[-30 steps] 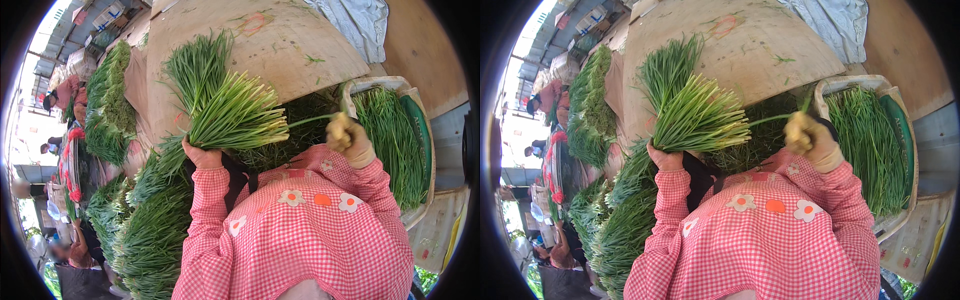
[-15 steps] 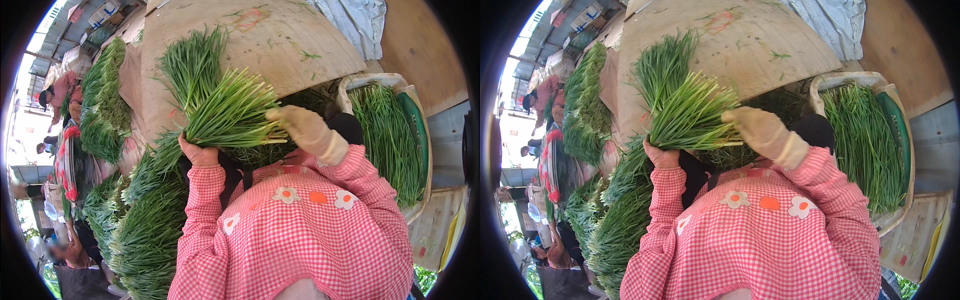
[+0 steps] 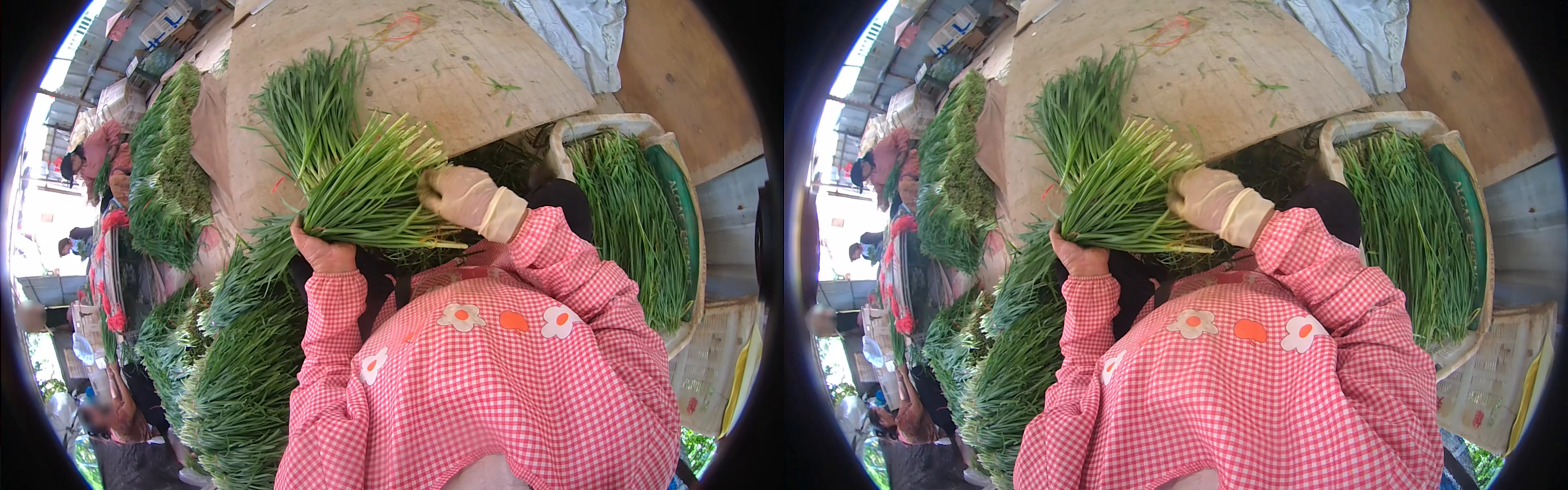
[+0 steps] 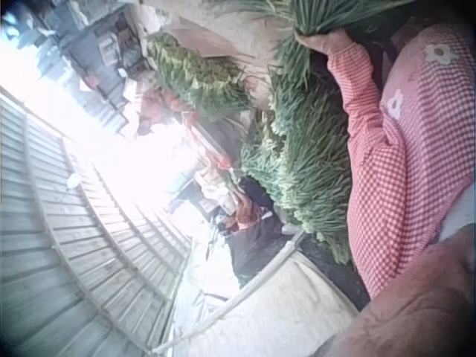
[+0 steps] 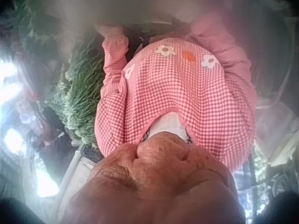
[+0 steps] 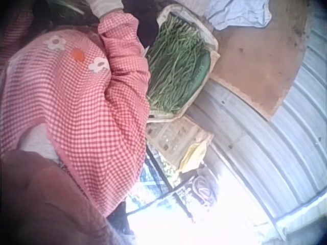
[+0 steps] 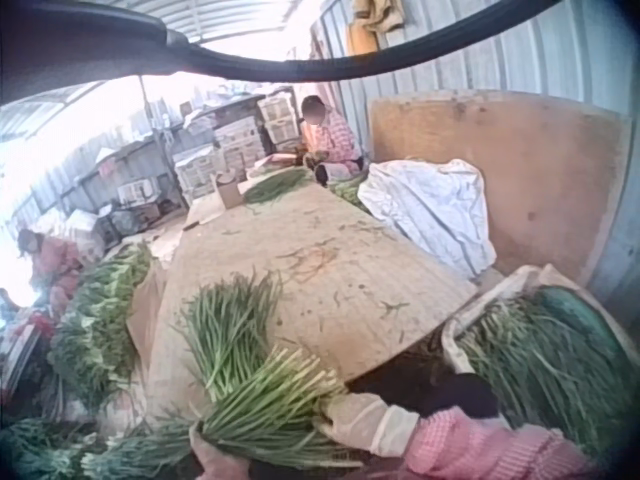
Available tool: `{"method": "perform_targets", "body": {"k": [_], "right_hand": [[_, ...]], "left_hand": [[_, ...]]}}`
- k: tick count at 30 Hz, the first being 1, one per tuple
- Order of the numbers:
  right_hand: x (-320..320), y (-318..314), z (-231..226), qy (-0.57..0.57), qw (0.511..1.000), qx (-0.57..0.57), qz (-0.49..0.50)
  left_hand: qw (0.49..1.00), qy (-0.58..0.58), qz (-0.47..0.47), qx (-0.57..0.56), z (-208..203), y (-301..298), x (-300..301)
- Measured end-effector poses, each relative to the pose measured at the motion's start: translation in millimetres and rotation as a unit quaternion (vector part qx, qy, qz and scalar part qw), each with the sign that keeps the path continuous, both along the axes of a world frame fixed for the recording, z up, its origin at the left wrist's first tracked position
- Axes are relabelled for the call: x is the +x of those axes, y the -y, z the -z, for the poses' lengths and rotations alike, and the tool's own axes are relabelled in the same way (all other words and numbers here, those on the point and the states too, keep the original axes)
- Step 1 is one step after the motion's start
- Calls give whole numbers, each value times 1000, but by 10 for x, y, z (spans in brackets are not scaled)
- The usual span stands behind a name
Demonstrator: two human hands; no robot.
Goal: The person bundles green stalks by hand, gathering them into a bunch and securing them with a yellow tie before placing the bundle into a crate.
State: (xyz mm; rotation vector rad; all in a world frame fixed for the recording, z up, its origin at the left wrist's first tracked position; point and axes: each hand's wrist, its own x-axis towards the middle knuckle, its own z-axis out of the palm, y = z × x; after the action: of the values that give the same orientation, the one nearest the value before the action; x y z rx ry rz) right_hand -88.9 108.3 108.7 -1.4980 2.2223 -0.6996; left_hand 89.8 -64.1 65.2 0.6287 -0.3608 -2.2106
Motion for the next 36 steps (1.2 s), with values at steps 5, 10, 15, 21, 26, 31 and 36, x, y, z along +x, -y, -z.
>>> {"method": "perform_targets", "body": {"k": [5, 10, 15, 21, 26, 31, 36], "right_hand": [[187, 149, -11, 6, 990, 127, -60], [184, 128, 315, 124, 989, -82, 7], [-4, -276, 27, 741, 654, -148, -30], [-249, -905, -99, 761, 595, -255, -45], [-557, -1211, -203, 762, 506, -404, 18], [-1132, -1343, -480, 667, 426, -605, 81], [-1771, -1209, 16, 473, 666, -551, 171]], "left_hand": [[1000, 8, 14, 7, -15, -127, -81], [1000, 6, 24, 8, 42, -61, -74], [1000, -8, 16, 18, 33, 51, 39], [999, -25, 15, 45, 20, 106, -2], [999, -4, -13, 42, 62, 195, 61], [998, -6, -30, 53, 56, 288, 169], [997, -24, -19, 74, 8, 240, 138]]}}
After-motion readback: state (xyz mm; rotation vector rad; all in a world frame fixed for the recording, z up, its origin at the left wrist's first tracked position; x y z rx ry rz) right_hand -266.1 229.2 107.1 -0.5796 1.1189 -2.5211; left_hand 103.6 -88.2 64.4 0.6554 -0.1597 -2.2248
